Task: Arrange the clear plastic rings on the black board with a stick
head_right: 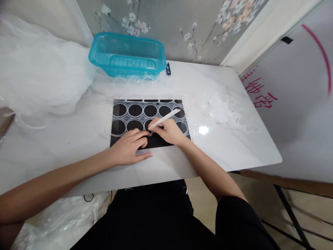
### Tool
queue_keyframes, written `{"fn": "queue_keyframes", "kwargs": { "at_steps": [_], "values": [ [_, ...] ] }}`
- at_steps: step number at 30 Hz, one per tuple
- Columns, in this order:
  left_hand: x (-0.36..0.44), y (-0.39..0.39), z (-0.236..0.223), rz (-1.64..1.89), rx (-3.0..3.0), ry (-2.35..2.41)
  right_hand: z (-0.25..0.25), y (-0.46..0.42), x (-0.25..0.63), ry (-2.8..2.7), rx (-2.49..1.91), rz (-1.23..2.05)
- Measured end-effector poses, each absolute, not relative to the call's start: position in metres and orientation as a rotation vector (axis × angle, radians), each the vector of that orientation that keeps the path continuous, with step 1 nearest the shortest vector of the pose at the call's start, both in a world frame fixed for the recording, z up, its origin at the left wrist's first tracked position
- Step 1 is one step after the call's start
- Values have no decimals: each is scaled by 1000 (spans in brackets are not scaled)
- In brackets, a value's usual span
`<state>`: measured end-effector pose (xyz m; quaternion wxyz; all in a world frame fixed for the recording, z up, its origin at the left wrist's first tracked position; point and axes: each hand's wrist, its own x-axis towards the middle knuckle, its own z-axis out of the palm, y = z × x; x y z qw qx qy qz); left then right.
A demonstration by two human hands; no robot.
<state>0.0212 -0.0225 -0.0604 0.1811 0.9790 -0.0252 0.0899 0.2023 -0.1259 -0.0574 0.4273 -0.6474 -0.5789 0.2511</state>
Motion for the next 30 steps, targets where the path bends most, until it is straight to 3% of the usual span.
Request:
{"fn": "queue_keyframes", "kwargs": {
  "at_steps": [19,30],
  "values": [
    [18,-20,-58,335,2973,-230,-36,-151,213,-1205,-1767,578],
    [48,-48,-46,199,3093,-261,-61,-173,209,-1094,-1842,520]
  ]
}}
